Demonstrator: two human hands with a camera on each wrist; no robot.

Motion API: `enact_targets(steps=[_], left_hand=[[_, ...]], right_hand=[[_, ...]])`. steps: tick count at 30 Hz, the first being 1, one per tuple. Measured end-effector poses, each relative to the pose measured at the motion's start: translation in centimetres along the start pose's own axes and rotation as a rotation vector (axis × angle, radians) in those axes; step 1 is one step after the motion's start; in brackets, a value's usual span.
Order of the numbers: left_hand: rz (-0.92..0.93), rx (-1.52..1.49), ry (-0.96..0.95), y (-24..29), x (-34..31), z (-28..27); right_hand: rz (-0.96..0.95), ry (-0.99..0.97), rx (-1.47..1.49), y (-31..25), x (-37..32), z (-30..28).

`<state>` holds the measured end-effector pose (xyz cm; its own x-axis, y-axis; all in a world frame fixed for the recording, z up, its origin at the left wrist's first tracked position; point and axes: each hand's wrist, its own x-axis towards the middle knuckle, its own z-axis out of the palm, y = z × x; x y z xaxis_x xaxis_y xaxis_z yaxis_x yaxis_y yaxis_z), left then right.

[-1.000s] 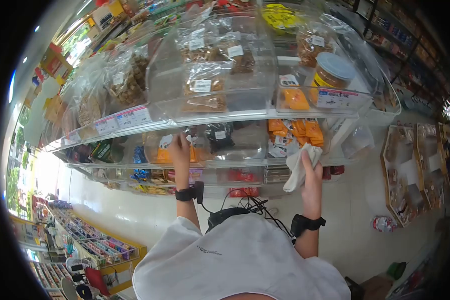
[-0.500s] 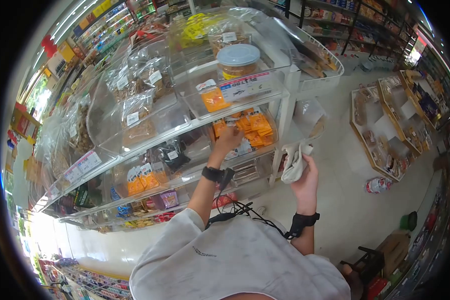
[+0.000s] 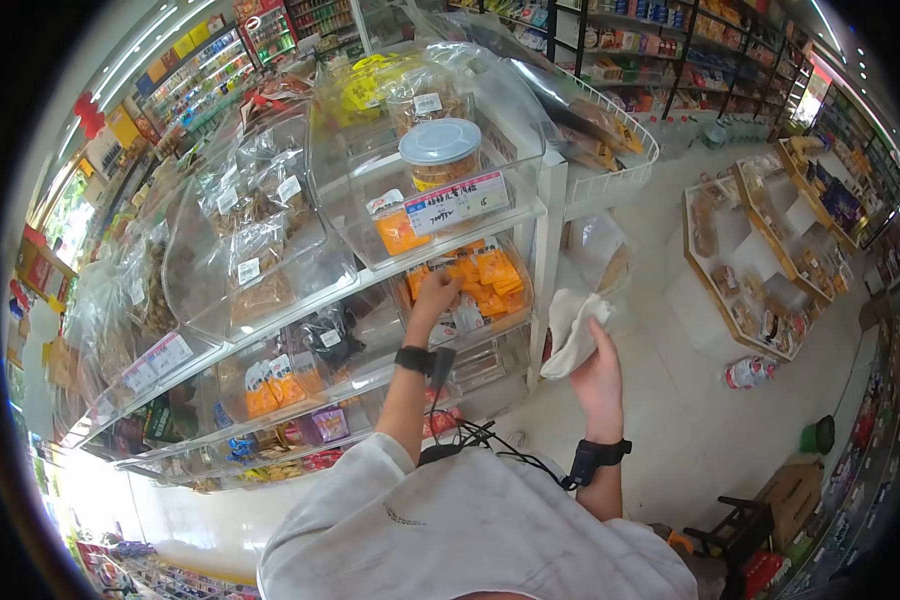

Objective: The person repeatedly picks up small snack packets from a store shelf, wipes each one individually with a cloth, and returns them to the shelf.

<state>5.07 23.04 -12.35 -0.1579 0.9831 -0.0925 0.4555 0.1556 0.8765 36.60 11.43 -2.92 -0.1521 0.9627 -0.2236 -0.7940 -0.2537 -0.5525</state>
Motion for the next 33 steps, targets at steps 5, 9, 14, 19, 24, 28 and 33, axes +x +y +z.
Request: enact_targets(steps=[5, 9, 14, 19, 24, 28, 33], left_hand=[[-0.022, -0.493, -0.064, 2.9, -6.4, -2.9], [0.078, -0.438, -0.112, 5.8, -11.4, -5.5], [0.121, -0.34, -0.067, 7.5, -16.3, -4.2], [0.158, -0.414, 0.028, 8.5, -19.3, -5.7], [0.119, -0.308, 0.03, 8.4, -20.8, -7.2], [0.146, -0.225, -0.061, 7.1, -21.0, -8.9], [0.187, -0.245, -0.04, 8.3, -21.6, -10.0]], right_hand=[[-0.003, -0.044, -0.09, 2.5, 1.3, 0.7], [0.086, -0.115, -0.15, 6.3, 2.6, 2.7], [0.017, -0.277, -0.531, 10.9, 2.7, 6.5], [-0.101, -0.185, -0.699, 12.7, 2.4, 8.6], [-0.036, -0.118, -0.554, 14.1, 1.9, 9.4], [0.035, -0.258, -0.593, 12.5, 2.5, 9.8], [-0.038, -0.275, -0.669, 12.8, 1.7, 10.7]])
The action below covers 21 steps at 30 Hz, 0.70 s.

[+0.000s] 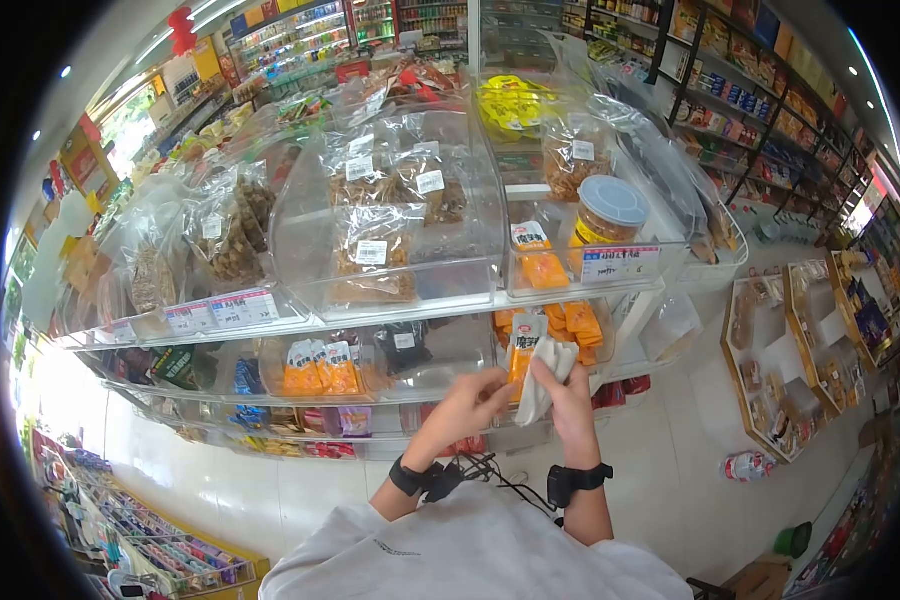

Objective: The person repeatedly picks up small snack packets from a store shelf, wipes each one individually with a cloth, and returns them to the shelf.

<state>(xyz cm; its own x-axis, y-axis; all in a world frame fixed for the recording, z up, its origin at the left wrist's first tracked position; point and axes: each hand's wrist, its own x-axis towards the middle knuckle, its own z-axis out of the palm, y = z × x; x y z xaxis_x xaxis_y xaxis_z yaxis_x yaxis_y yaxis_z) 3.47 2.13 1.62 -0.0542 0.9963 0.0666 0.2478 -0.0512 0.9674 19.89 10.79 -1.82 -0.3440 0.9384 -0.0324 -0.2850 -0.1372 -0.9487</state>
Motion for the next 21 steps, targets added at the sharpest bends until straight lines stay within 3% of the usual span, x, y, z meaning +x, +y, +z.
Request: enact_targets(steps=[3, 6, 7, 12, 15, 18, 19, 21], left_hand=[[-0.024, 0.003, 0.036, 0.5, 0.0, -0.6], [0.078, 0.124, -0.044, -0.9, 0.0, -0.9], [0.097, 0.108, -0.091, -0.7, 0.1, -0.8], [0.045, 0.133, -0.205, 0.8, 0.1, -0.7], [0.125, 0.174, -0.194, -0.6, 0.0, 0.0], [0.038, -0.019, 0.105, 0.7, -0.1, 2.3], [-0.036, 0.036, 0.103, 1.2, 0.1, 2.2], [-0.013, 0.057, 0.137, 0.9, 0.5, 2.2]], right_hand=[[-0.014, -0.086, -0.178, -0.2, -1.1, 0.2], [0.068, -0.038, -0.063, -1.0, -0.9, -0.8], [0.018, -0.008, 0.055, -1.1, -0.5, -0.9], [-0.017, 0.062, 0.076, -0.4, -0.6, -1.0], [-0.038, 0.115, -0.021, 0.5, -0.9, -1.2], [-0.108, 0.145, -0.184, 0.4, -1.0, -0.6], [-0.142, 0.144, -0.193, 0.2, -1.2, -0.1], [-0.159, 0.16, -0.161, -0.4, -1.5, 0.2]])
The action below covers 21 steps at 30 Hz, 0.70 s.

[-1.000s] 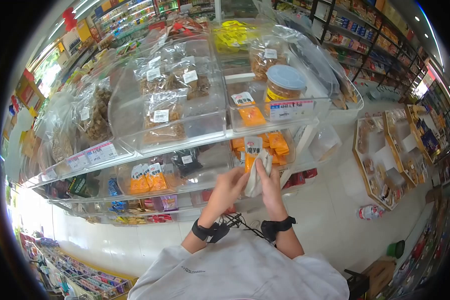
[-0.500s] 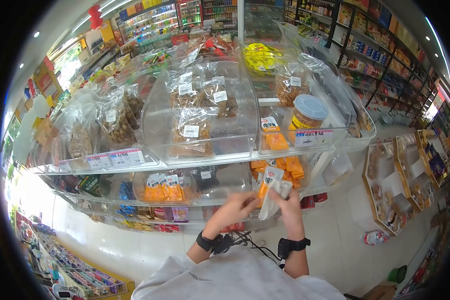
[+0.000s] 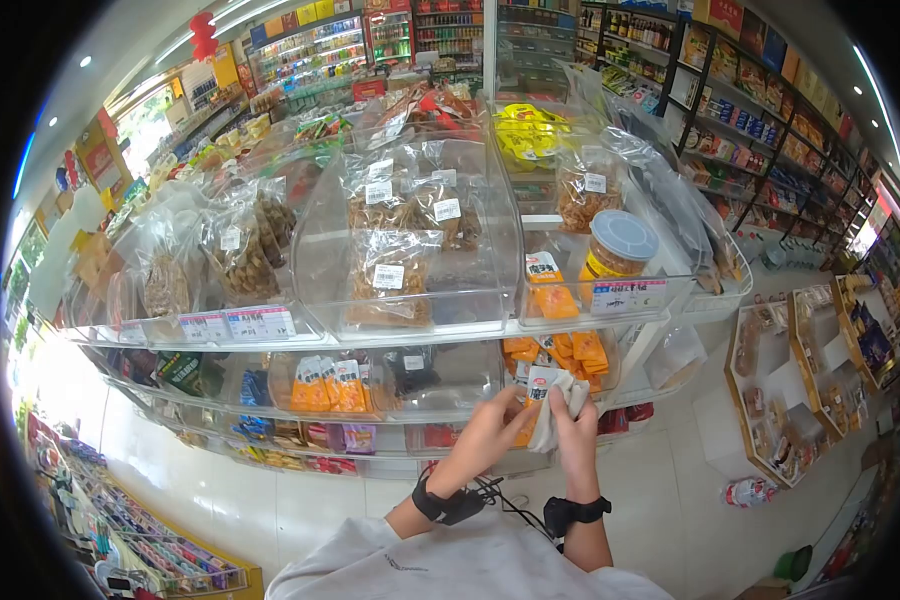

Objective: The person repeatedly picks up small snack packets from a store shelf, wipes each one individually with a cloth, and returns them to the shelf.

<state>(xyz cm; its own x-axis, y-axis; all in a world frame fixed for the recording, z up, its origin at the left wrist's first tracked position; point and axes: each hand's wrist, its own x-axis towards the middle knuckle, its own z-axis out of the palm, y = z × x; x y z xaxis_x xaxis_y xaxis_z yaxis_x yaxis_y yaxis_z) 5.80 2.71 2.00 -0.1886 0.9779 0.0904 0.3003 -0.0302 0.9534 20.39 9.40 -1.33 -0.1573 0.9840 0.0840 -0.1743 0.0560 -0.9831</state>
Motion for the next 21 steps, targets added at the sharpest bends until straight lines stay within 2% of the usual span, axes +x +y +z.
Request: enact_targets(steps=[4, 7, 9, 13, 16, 19, 21], left_hand=[[0.056, 0.05, -0.007, 0.8, -0.1, -0.4], [0.188, 0.052, 0.046, 0.2, -0.4, 0.2], [0.144, 0.071, -0.027, 0.3, -0.2, -0.2], [0.077, 0.132, -0.126, 0.4, -0.4, -0.5], [0.251, 0.066, 0.149, 2.0, -0.8, 0.7], [0.518, 0.335, 0.279, 0.7, 0.1, 1.4], [0.507, 0.356, 0.25, 1.0, 0.2, 1.6]], right_hand=[[0.077, 0.031, 0.151, -1.0, 0.5, -0.8], [0.09, -0.027, 0.166, -1.2, 0.5, -1.1], [0.086, -0.054, 0.112, -1.5, 0.2, -0.9], [0.114, 0.046, 0.211, 0.1, 0.1, -1.0], [0.127, 0.155, 0.298, 0.6, 0.2, -0.8], [0.084, 0.235, 0.383, 0.2, 0.0, 0.4], [0.049, 0.258, 0.355, -0.3, -0.5, 0.9]])
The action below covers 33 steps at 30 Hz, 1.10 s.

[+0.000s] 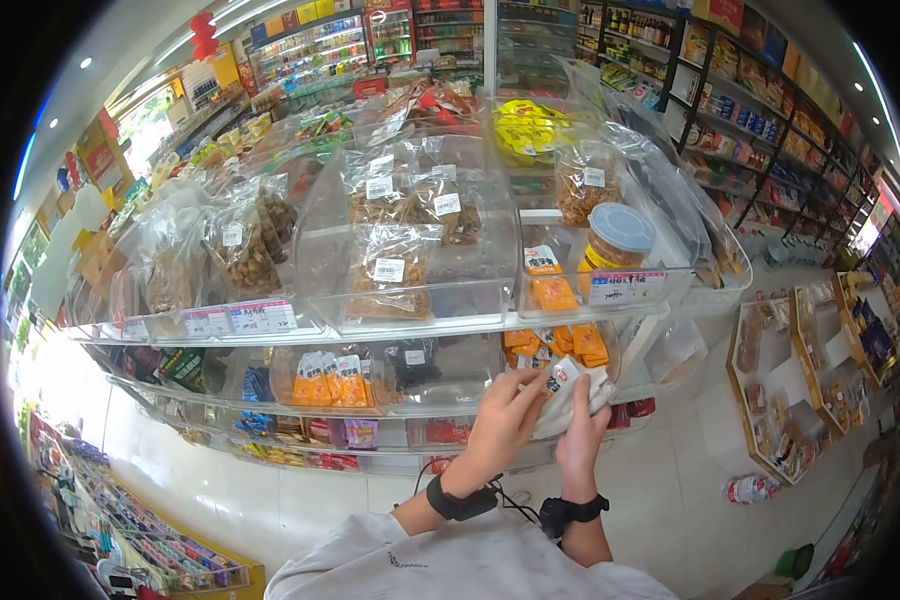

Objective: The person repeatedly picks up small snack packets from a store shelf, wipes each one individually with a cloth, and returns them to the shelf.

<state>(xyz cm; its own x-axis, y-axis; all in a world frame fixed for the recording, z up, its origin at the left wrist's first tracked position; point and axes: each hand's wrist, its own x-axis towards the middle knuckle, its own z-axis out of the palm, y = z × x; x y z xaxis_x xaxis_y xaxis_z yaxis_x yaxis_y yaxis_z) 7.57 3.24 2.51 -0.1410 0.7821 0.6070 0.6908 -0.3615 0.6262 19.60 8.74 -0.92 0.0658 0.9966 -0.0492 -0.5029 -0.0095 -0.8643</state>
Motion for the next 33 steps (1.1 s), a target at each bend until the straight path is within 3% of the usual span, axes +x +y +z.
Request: enact_targets(steps=[6, 10, 13, 16, 20, 25, 29, 32, 33], left_hand=[[-0.065, -0.095, -0.021, 1.0, -0.1, -0.6], [-0.202, -0.28, -0.076, 1.0, -0.3, -0.6], [-0.151, -0.308, -0.151, -0.6, -0.6, -0.7], [-0.357, -0.392, -0.226, -0.1, -0.3, -1.5], [-0.349, -0.427, -0.232, -1.3, -0.8, -1.2], [-0.4, -0.541, -0.348, -0.9, -0.9, -1.6], [-0.35, -0.491, -0.304, -0.3, -0.7, -1.7], [-0.408, -0.516, -0.166, 0.2, -0.1, -1.9], [-0.409, -0.535, -0.118, -0.2, -0.1, -1.7]], right_hand=[[-0.07, -0.182, -0.218, -3.1, -2.9, 1.4], [-0.131, -0.273, -0.36, -2.3, -2.7, 1.2], [-0.026, -0.108, -0.25, -2.6, -1.4, 0.6], [0.085, -0.124, -0.149, -3.2, -0.9, 0.2], [-0.032, -0.167, -0.24, -3.2, -1.6, 1.1], [-0.008, -0.107, -0.198, -2.9, -1.0, -0.2], [0.063, 0.031, -0.001, -2.8, -0.5, -0.1], [0.109, -0.025, 0.215, -1.8, 0.6, -1.1], [0.223, -0.078, 0.207, -2.2, 0.2, -0.9]])
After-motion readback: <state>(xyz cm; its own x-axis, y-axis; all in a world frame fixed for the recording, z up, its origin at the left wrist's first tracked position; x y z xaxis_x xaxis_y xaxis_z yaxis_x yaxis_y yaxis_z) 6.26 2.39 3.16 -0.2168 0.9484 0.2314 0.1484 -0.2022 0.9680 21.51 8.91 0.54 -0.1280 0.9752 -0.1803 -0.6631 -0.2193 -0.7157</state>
